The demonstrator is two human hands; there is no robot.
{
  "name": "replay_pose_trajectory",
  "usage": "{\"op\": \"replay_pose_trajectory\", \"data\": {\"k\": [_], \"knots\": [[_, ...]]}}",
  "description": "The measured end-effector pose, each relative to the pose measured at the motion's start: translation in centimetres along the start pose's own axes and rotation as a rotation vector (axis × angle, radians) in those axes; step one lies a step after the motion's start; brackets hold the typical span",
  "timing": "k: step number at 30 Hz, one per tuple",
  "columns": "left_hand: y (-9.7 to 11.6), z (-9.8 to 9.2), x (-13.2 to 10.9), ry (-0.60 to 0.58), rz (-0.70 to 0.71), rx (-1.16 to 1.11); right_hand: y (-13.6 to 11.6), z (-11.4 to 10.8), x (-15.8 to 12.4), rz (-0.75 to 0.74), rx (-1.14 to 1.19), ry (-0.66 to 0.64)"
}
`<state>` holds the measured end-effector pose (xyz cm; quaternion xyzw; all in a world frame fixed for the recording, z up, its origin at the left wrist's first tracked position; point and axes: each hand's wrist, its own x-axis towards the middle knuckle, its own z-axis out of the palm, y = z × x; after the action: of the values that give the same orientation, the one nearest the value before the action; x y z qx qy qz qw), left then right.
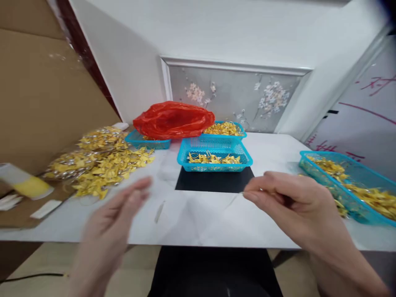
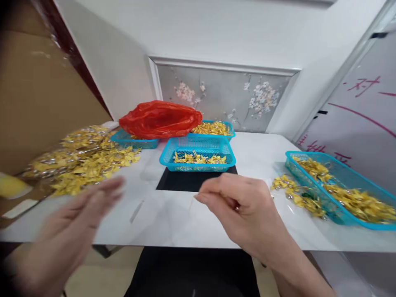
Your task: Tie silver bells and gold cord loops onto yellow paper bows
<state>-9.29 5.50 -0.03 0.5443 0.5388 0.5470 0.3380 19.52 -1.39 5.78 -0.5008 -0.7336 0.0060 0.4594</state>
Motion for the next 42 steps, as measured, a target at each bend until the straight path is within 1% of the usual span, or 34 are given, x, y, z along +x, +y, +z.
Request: {"op": "replay_pose_trajectory", "data": {"k": [1, 2, 3, 5, 7, 9, 12, 15, 19, 24, 27, 29, 30, 32, 34, 36, 37, 39, 41, 42], "knots": [[0.0, 1.9, -0.8, -0.179, -0.107, -0.195, -0.4, -0.2, 0.6, -0.009, 0.006, 0.02], [0.1, 3.6, -1.5, -0.285, -0.19, -0.356, -0.8, -0.4, 1.1, -0.018, 0.012, 0.036], [0.1, 5.2, -2.2, -0.386, -0.282, -0.465, -1.1, -0.5, 1.6, -0.027, 0.016, 0.051], [0.2, 7.4, -3.1, -0.535, -0.456, -0.61, -1.4, -0.8, 2.2, -0.049, 0.026, 0.071], [0.4, 8.5, -3.6, -0.643, -0.602, -0.7, -1.6, -1.0, 2.7, -0.064, 0.038, 0.082], [0.7, 8.7, -3.9, -0.693, -0.691, -0.743, -1.7, -1.1, 3.1, -0.075, 0.052, 0.093], [1.0, 8.1, -4.2, -0.695, -0.723, -0.726, -1.7, -1.3, 3.4, -0.074, 0.065, 0.113], [1.1, 7.5, -4.5, -0.695, -0.691, -0.64, -1.8, -1.3, 3.4, -0.063, 0.058, 0.134], [1.1, 7.6, -4.8, -0.662, -0.649, -0.559, -1.7, -1.1, 3.1, -0.034, 0.059, 0.158], [0.6, 7.8, -4.6, -0.617, -0.542, -0.515, -1.3, -1.1, 2.7, 0.001, 0.043, 0.175], [0.4, 7.1, -4.3, -0.593, -0.465, -0.525, -0.7, -1.5, 2.1, 0.014, 0.008, 0.187], [0.6, 6.3, -4.0, -0.583, -0.431, -0.576, -0.1, -1.6, 1.2, 0.023, -0.038, 0.182], [0.8, 5.8, -3.8, -0.577, -0.432, -0.623, 0.3, -1.5, 0.6, 0.031, -0.059, 0.161], [1.1, 4.9, -3.4, -0.545, -0.483, -0.752, 1.2, -0.9, -0.9, 0.058, -0.07, 0.085], [1.2, 4.0, -3.0, -0.486, -0.53, -0.849, 1.9, 0.0, -2.5, 0.097, -0.021, -0.034], [0.7, 3.2, -2.4, -0.418, -0.507, -0.887, 2.3, 0.9, -4.0, 0.133, 0.065, -0.142], [0.3, 2.9, -2.1, -0.396, -0.476, -0.866, 2.3, 1.2, -4.6, 0.15, 0.1, -0.168], [-0.5, 2.7, -1.5, -0.362, -0.341, -0.725, 2.0, 1.4, -5.2, 0.17, 0.144, -0.174], [-1.1, 2.9, -1.1, -0.297, -0.143, -0.411, 1.4, 0.9, -5.3, 0.157, 0.161, -0.135], [-1.3, 3.2, -1.1, -0.288, -0.039, -0.229, 1.0, 0.6, -5.1, 0.131, 0.166, -0.112]]}}
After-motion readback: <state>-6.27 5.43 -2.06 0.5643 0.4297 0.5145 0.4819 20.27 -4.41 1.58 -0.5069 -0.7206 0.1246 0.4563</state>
